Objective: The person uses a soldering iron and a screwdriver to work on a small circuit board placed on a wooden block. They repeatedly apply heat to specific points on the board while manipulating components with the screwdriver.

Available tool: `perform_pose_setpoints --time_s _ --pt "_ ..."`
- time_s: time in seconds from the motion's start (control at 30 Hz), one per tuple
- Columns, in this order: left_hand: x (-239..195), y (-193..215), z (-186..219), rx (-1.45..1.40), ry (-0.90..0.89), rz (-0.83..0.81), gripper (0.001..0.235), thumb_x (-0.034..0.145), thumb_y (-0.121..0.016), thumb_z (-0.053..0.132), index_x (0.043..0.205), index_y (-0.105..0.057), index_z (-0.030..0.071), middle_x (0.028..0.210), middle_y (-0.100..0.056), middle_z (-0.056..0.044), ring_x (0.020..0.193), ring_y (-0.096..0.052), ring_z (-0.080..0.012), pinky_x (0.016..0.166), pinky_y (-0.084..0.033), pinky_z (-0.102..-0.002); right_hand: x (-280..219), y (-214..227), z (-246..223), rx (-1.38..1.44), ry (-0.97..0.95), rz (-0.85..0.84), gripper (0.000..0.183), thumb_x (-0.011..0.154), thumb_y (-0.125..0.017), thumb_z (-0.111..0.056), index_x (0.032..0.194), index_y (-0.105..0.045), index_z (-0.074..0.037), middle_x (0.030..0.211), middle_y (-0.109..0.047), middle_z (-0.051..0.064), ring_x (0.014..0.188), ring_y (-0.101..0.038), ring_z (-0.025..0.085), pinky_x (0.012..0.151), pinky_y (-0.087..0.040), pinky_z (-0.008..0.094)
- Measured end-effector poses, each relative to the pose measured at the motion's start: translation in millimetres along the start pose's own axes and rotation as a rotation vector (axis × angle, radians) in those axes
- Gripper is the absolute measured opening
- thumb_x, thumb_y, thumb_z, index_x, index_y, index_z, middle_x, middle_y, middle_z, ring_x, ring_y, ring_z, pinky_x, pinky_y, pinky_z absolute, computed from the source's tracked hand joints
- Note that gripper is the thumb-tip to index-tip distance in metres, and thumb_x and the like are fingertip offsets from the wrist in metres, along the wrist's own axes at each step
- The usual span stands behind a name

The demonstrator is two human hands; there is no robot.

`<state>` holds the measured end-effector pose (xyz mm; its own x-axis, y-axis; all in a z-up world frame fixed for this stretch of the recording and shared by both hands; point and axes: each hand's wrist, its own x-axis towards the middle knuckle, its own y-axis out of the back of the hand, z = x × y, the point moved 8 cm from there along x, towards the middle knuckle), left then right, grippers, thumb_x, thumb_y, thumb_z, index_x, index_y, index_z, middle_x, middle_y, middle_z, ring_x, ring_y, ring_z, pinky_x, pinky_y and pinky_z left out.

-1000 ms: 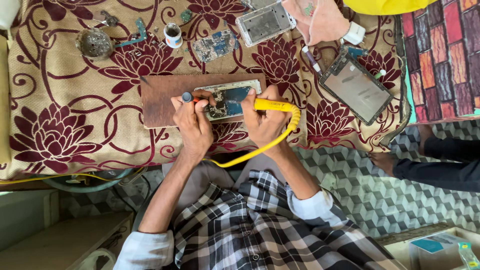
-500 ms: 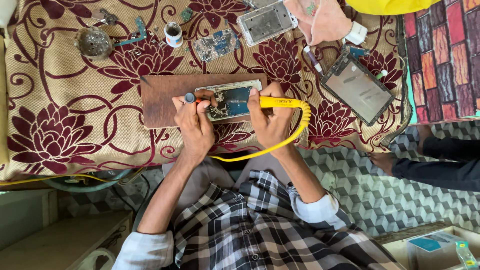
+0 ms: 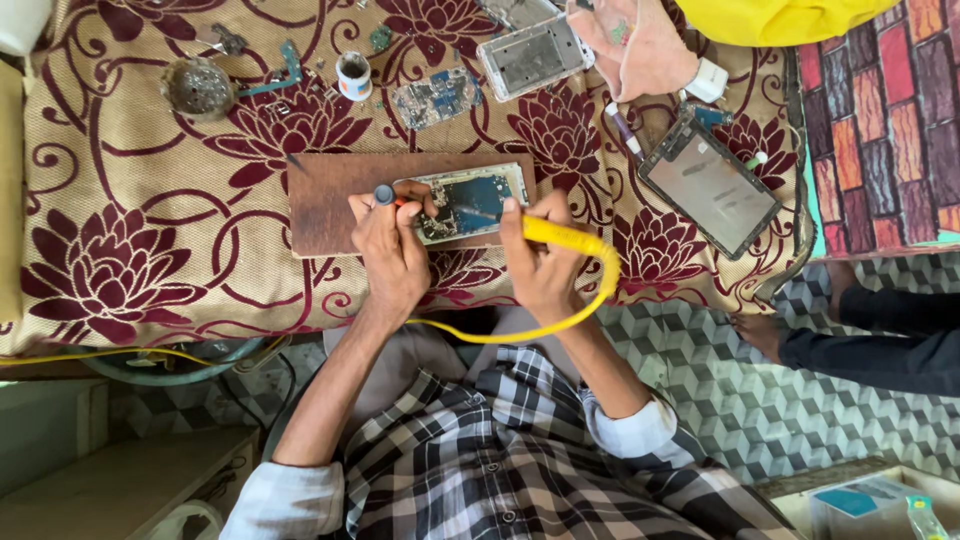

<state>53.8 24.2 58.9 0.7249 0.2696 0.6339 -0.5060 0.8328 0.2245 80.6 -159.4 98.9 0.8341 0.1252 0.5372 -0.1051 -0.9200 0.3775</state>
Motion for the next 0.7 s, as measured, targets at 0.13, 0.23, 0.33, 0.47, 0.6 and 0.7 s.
perform_pose_setpoints --time_s 0.13,0.23,0.33,0.47,0.6,0.7 --pt "-1 0 -3 0.005 0.024 0.000 0.021 0.112 -0.042 0.008 0.106 -0.059 -0.001 0.093 -0.073 -0.008 0.076 -0.050 -0.0210 0.084 -0.037 -0.036 -7 1 -19 -0.208 0.144 -0.052 0.026 0.104 -0.067 -0.008 0.084 -0.050 -0.004 0.062 -0.041 -0.002 0.050 -0.040 0.006 0.047 -0.029 0.031" --pt "-4 1 -5 0.000 0.014 0.020 0.020 0.111 -0.042 0.006 0.102 -0.059 0.000 0.096 -0.074 -0.008 0.079 -0.054 -0.0219 0.085 -0.038 -0.037 4 3 -15 -0.253 0.148 -0.030 0.021 0.101 -0.067 -0.003 0.083 -0.056 -0.002 0.063 -0.039 0.001 0.049 -0.035 0.008 0.046 -0.025 0.033" --pt "-7 2 -8 -0.003 0.022 0.049 0.019 0.112 -0.043 0.003 0.103 -0.059 0.001 0.101 -0.076 -0.008 0.083 -0.056 -0.0234 0.085 -0.039 -0.035 13 6 2 -0.081 -0.008 0.048 0.033 0.100 -0.067 -0.002 0.075 -0.045 -0.003 0.062 -0.040 -0.001 0.050 -0.035 0.007 0.046 -0.025 0.032" --pt "-4 1 -6 0.011 0.013 0.058 0.019 0.110 -0.043 0.001 0.101 -0.059 0.003 0.104 -0.077 -0.006 0.085 -0.059 -0.0213 0.087 -0.036 -0.035 1 7 -8 -0.086 -0.026 0.028 0.031 0.100 -0.065 -0.001 0.077 -0.044 -0.002 0.064 -0.039 0.001 0.052 -0.038 0.007 0.046 -0.027 0.031" --pt "-3 4 -4 0.065 0.034 0.039 0.015 0.109 -0.045 0.002 0.102 -0.059 0.000 0.101 -0.078 -0.006 0.074 -0.046 -0.0222 0.086 -0.033 -0.037 -7 9 -19 -0.184 -0.059 0.088 0.036 0.099 -0.069 -0.002 0.074 -0.043 -0.004 0.055 -0.043 -0.003 0.045 -0.043 0.006 0.044 -0.030 0.030" --pt "-2 5 1 0.053 -0.003 0.031 0.017 0.110 -0.043 0.004 0.102 -0.058 0.002 0.100 -0.076 -0.004 0.079 -0.054 -0.0206 0.089 -0.031 -0.038 -4 9 -22 -0.185 -0.055 0.108 0.038 0.098 -0.070 -0.004 0.073 -0.042 -0.005 0.054 -0.042 -0.001 0.045 -0.042 0.007 0.044 -0.030 0.029"
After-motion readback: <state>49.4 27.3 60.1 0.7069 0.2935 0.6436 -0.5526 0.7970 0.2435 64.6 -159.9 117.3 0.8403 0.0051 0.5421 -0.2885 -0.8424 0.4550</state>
